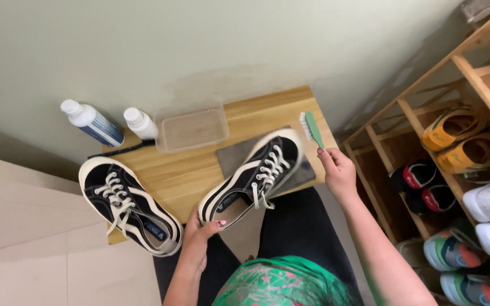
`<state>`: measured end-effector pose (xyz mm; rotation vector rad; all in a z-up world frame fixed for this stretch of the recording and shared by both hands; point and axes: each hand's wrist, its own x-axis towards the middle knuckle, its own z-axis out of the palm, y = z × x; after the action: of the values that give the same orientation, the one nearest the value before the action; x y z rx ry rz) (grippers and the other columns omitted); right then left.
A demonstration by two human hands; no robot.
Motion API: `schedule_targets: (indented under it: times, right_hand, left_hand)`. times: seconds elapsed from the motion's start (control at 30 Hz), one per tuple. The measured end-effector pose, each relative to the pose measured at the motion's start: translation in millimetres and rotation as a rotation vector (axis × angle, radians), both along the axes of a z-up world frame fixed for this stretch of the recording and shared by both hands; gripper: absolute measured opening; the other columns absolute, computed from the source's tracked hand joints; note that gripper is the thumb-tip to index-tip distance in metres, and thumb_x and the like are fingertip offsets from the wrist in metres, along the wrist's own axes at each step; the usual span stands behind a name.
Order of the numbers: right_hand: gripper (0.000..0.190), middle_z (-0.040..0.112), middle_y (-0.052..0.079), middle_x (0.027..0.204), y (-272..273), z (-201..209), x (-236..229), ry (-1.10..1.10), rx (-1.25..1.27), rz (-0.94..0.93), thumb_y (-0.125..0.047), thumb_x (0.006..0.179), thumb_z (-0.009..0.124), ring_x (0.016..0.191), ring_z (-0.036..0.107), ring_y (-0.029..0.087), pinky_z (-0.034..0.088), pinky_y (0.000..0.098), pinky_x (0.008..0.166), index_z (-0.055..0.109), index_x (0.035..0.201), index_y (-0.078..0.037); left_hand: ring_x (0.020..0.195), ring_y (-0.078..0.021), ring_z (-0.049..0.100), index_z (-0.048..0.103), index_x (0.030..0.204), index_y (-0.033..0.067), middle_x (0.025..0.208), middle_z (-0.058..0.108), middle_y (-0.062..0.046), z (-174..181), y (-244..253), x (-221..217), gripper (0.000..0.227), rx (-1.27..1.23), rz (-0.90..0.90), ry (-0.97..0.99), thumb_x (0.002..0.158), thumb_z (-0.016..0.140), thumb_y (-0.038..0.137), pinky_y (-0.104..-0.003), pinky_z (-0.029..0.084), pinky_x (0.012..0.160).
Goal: The person unties the laces of a black and white sneaker, then uses a green brush to scrub the sole and upper surfaces. The shoe is rotated to access different areas while scrubbing continues.
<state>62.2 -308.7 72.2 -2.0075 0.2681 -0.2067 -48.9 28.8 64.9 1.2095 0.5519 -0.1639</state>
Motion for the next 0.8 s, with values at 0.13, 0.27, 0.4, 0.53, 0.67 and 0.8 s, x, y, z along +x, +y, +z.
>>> schedule_targets:
  times: [0.13, 0.27, 0.4, 0.53, 0.67, 0.8]
  right_hand:
    - [0.037, 0.056, -0.004, 0.071, 4.6, 4.4, -7.7, 0.028, -0.003, 0.046, -0.04, 0.103, 0.061, 0.071, 0.049, 0.011, 0.036, 0.027, 0.068, 0.066, 0.081, -0.011]
    - [0.034, 0.056, -0.004, 0.071, -1.7, 5.1, -12.6, 0.0, 0.005, 0.039, -0.037, 0.103, 0.064, 0.069, 0.048, 0.01, 0.035, 0.027, 0.065, 0.069, 0.083, -0.009]
    - [0.035, 0.054, -0.003, 0.067, 5.9, 20.0, -8.0, 0.155, -0.037, 0.12, -0.039, 0.101, 0.063, 0.064, 0.044, 0.01, 0.03, 0.0272, 0.06, 0.075, 0.084, -0.01]
    - [0.049, 0.039, -0.003, 0.063, 8.5, 10.4, 4.7, 0.334, -0.01, 0.183, -0.044, 0.104, 0.059, 0.058, 0.034, 0.01, 0.02, 0.0281, 0.056, 0.05, 0.066, -0.015]
    - [0.053, 0.035, -0.003, 0.058, -2.2, 13.8, 17.8, 0.365, -0.071, 0.123, -0.048, 0.101, 0.063, 0.055, 0.031, 0.011, 0.02, 0.0293, 0.056, 0.047, 0.063, -0.015]
    - [0.049, 0.036, -0.003, 0.059, 1.0, 31.9, 15.6, 0.292, -0.097, 0.174, -0.041, 0.102, 0.062, 0.057, 0.033, 0.011, 0.021, 0.0309, 0.058, 0.048, 0.063, -0.015]
  left_hand:
    - [0.076, -0.0195, 0.065, 0.064, 0.109, 0.0078, 0.09, 0.07, -0.007, -42.0, 4.7, -13.8, 0.037, -0.072, -0.006, 0.067, 0.072, 0.073, 0.012, -0.035, 0.052, 0.066]
    - [0.091, -0.028, 0.067, 0.065, 0.106, 0.0012, 0.103, 0.071, -0.014, -77.0, 12.9, -23.3, 0.028, -0.168, 0.042, 0.143, 0.082, 0.065, 0.016, -0.043, 0.057, 0.072]
    - [0.089, -0.0241, 0.063, 0.066, 0.095, 0.0055, 0.104, 0.068, -0.01, -83.2, 18.1, -16.2, 0.017, -0.228, 0.156, 0.145, 0.083, 0.068, 0.018, -0.045, 0.06, 0.07]
    - [0.09, -0.0262, 0.066, 0.064, 0.126, 0.0056, 0.107, 0.071, -0.015, -65.8, 18.9, -16.3, 0.044, -0.294, 0.08, 0.191, 0.089, 0.059, 0.029, -0.041, 0.057, 0.072]
    - [0.096, -0.0295, 0.065, 0.061, 0.127, 0.0069, 0.113, 0.068, -0.016, -70.4, 21.3, -13.5, 0.043, -0.328, 0.116, 0.208, 0.09, 0.061, 0.03, -0.046, 0.057, 0.078]
    - [0.089, -0.0259, 0.066, 0.063, 0.122, 0.0069, 0.106, 0.071, -0.013, -51.3, 15.2, -13.6, 0.04, -0.318, 0.13, 0.183, 0.088, 0.065, 0.027, -0.042, 0.058, 0.072]
